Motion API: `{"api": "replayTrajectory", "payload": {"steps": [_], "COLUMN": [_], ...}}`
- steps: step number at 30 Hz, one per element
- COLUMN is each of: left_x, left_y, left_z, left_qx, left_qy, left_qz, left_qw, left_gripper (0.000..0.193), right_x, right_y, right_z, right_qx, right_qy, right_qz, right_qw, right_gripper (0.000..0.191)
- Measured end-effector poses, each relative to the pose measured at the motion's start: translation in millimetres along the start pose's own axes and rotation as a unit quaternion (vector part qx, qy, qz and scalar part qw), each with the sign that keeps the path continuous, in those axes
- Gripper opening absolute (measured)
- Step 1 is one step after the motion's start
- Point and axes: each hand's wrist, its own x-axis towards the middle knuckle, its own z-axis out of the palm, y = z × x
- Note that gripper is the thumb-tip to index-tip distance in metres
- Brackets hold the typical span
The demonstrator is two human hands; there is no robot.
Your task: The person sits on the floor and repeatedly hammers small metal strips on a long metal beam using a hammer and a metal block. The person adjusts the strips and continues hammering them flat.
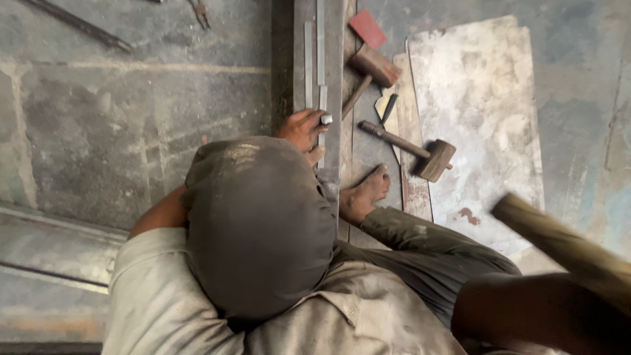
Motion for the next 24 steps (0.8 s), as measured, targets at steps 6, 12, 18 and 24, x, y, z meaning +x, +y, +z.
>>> {"api": "replayTrajectory", "payload": {"steps": [6,12,18,24], "left_x": [1.8,5.4,29.8,54.7], "left_y": [-9.3,-24.7,-41.3,-35.0], "left_z": [12.2,16.3,-7.2,-14.2], "left_qx": [0.098,-0.002,0.104,0.163], "left_qy": [0.046,0.097,-0.031,-0.217], "left_qz": [0.017,-0.324,-0.163,-0.026], "left_qw": [0.994,0.941,0.981,0.962], "left_gripper": [0.043,0.039,0.036,0.022], "right_x": [-54.9,-140.0,-176.5,-171.1], "right_y": [125.4,183.4,227.1,222.5], "right_z": [76.3,19.0,-7.9,5.9], "right_qx": [-0.487,-0.358,-0.279,-0.529], "right_qy": [-0.395,-0.179,-0.167,-0.358], "right_qz": [0.319,0.575,0.763,0.396], "right_qw": [0.711,0.714,0.559,0.660], "right_gripper": [0.043,0.037,0.031,0.037]}}
